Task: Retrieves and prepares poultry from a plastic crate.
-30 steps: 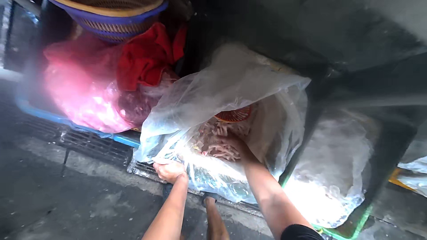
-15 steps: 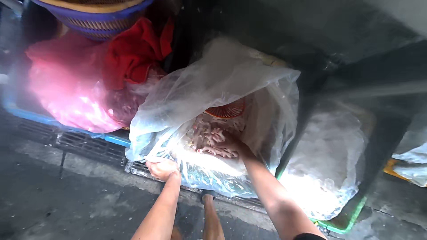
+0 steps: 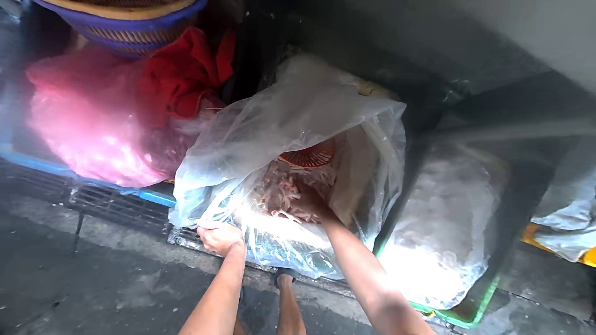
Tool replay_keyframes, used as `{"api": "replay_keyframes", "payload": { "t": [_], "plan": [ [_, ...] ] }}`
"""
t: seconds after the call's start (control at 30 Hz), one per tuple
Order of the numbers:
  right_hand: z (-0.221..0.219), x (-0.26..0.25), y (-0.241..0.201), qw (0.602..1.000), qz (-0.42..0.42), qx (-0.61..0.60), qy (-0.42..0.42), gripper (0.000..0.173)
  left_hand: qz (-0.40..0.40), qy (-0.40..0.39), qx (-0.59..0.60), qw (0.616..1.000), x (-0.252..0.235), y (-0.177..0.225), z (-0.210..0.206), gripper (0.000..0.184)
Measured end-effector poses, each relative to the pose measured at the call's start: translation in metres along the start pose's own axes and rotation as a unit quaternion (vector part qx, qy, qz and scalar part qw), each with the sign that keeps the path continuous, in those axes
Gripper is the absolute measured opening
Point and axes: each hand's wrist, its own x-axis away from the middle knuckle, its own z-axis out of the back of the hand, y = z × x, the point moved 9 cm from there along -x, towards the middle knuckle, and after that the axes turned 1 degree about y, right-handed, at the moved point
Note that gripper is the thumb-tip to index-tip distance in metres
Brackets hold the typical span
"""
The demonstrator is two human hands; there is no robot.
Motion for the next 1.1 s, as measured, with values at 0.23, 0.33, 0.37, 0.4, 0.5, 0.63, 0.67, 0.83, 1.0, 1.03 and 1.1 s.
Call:
{"api": "replay_keyframes", "payload": {
  "t": [0.23,0.33,0.37,0.4,0.5,0.63,0.67,0.83,1.0,1.03,1.1],
  "plan": [
    [-0.010,-0.004,0.053,0.987,-0.025,0.126,-0.099,0.110,-0.011,0.004,0.010,1.000,0.001,0.003,-0.001,0.054],
    [-0.027,-0.011,0.060,0.990,-0.047,0.083,-0.099,0.125,-0.005,-0.001,0.002,1.000,0.001,0.004,0.000,0.056],
    [-0.032,-0.011,0.062,0.992,-0.047,0.066,-0.097,0.125,-0.001,-0.007,-0.005,1.000,0.001,0.002,0.000,0.056],
    [-0.038,-0.008,0.063,0.993,-0.041,0.055,-0.098,0.123,0.000,-0.009,-0.008,1.000,0.002,0.001,0.000,0.056],
    [-0.048,0.004,0.048,0.991,-0.009,0.075,-0.115,0.102,0.002,-0.004,-0.002,1.000,0.001,0.003,0.000,0.054],
    [-0.047,0.015,0.017,0.981,-0.050,0.153,-0.112,0.092,-0.008,-0.010,0.007,1.000,0.002,0.004,0.001,0.054],
    [-0.048,0.010,0.015,0.980,-0.047,0.166,-0.096,0.096,-0.007,-0.011,0.009,1.000,0.002,0.004,0.001,0.055],
    [-0.051,0.001,0.023,0.984,-0.026,0.178,0.010,0.088,-0.009,-0.001,0.013,1.000,0.000,0.000,-0.003,0.056],
    [-0.047,-0.008,0.040,0.986,-0.058,0.156,0.021,0.079,-0.010,-0.008,0.009,1.000,0.002,0.002,0.000,0.057],
    [-0.046,-0.008,0.041,0.988,-0.055,0.144,0.016,0.083,-0.010,-0.007,0.008,1.000,0.002,0.002,0.000,0.057],
    [-0.036,-0.006,0.038,0.994,-0.023,0.106,0.035,0.092,-0.009,-0.004,0.009,1.000,0.001,0.003,0.000,0.057]
  ]
}}
